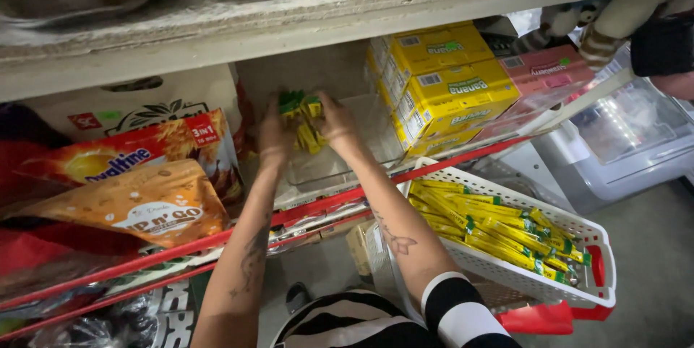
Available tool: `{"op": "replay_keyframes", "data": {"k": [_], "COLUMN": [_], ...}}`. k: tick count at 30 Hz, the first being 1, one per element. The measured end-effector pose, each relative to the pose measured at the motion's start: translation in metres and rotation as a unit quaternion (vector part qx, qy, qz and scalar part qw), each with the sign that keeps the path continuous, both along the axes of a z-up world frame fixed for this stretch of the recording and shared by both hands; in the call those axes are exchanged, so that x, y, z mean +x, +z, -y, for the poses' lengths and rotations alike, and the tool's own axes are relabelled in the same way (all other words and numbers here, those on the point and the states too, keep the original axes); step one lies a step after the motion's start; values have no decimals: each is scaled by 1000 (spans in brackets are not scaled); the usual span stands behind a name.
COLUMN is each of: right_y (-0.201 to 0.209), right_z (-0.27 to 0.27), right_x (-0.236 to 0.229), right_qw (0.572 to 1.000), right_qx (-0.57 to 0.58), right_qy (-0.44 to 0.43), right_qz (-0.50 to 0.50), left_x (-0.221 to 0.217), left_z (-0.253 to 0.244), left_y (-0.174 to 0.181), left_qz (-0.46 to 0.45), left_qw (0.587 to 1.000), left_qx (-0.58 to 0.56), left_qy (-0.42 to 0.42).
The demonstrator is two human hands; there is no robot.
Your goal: Stocking and organizing yellow sachet packets from a basket onto a grocery store shelf.
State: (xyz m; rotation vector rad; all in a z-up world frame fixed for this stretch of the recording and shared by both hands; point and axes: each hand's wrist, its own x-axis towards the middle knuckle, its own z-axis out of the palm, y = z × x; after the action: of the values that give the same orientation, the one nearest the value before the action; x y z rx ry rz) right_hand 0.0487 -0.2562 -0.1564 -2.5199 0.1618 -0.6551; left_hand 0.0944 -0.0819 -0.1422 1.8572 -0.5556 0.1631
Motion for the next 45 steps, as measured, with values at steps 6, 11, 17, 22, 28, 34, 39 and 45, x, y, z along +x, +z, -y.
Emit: {"op": "replay_keyframes", "data": {"k": [6,11,17,22,28,34,39,45], "right_y": [0,14,25,28,63,43,64,74], "right_z": [6,7,1,3,-19,-21,-44,-44], "right_x": [3,-3,-13,-18,-36,-12,-16,-21], "right_qw": [996,991,996,993,995,997,993,987], "right_qx": [89,124,80,112,84,72,116,148], "right_qy": [-8,-6,21,-1,21,13,-10,-14], "right_qz": [16,-48,30,25,49,23,-30,-63], "left_x": [1,3,6,6,2,15,4,3], "left_z": [4,6,5,1,0,-1,-9,-18], "left_y": [23,23,11,12,1,-31,-10,-4], "left_qz": [-10,-3,38,7,-43,40,-58,-56], "left_qw": [996,994,996,998,999,999,998,997], "left_qx": [30,26,20,19,12,1,12,43], "left_qy": [-88,-109,-72,-56,-10,-9,-27,-35]}}
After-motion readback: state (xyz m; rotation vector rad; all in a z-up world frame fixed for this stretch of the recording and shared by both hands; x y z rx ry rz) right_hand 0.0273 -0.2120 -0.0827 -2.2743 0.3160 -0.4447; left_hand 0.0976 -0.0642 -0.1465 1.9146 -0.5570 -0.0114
